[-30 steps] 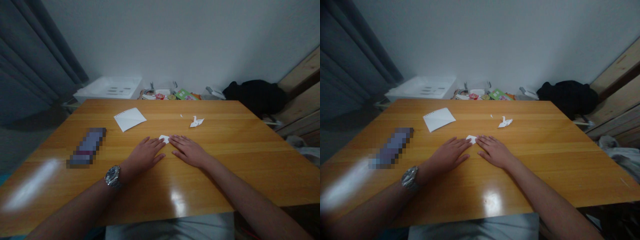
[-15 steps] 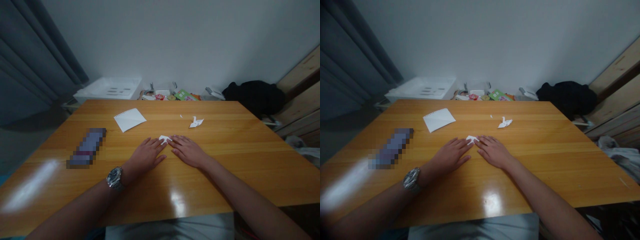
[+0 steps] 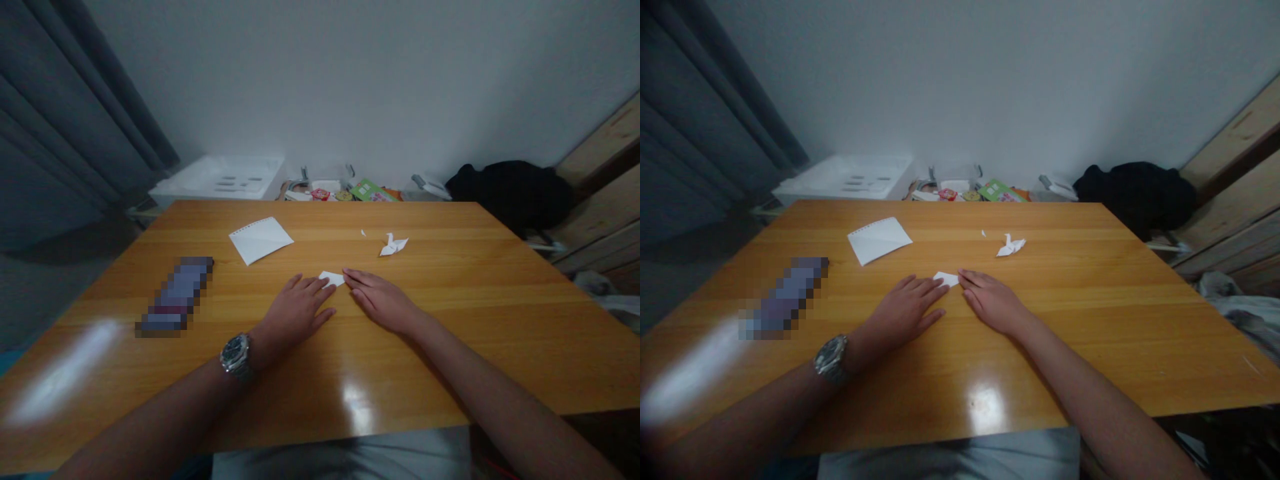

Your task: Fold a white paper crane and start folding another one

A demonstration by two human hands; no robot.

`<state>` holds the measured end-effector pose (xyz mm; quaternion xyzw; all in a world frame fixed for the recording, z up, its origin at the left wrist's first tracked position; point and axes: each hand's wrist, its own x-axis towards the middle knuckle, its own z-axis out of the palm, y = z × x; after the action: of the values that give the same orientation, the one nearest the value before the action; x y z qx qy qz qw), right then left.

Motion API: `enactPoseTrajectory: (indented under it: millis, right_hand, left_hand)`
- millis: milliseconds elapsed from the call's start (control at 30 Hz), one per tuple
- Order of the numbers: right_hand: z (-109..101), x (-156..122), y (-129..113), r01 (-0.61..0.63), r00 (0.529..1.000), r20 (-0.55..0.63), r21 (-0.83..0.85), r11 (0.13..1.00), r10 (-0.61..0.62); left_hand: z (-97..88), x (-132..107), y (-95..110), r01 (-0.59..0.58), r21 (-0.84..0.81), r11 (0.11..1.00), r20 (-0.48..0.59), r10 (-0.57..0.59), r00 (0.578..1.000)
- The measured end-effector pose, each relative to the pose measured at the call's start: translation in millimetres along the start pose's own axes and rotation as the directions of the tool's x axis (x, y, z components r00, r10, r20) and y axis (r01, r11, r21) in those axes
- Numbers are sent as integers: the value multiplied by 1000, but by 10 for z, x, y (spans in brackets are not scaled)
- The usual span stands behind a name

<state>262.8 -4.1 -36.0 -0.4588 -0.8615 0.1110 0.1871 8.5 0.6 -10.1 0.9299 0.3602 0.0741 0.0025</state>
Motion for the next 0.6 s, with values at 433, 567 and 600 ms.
enactPoseTrajectory:
  millis: [433, 567, 600]
  right_hand:
    - [-19, 12, 6, 6, 1000, -13, -8, 1000, -6]
    - [-15, 6, 11, 25, 1000, -18, -26, 999, -25]
    - [-16, 5, 11, 33, 999, -20, -27, 999, -33]
  left_hand:
    - [44, 23, 48, 17, 27, 999, -50, -16, 999]
    - [65, 19, 35, 15, 24, 1000, -53, -13, 998]
    - [68, 18, 33, 16, 24, 1000, -57, -14, 998]
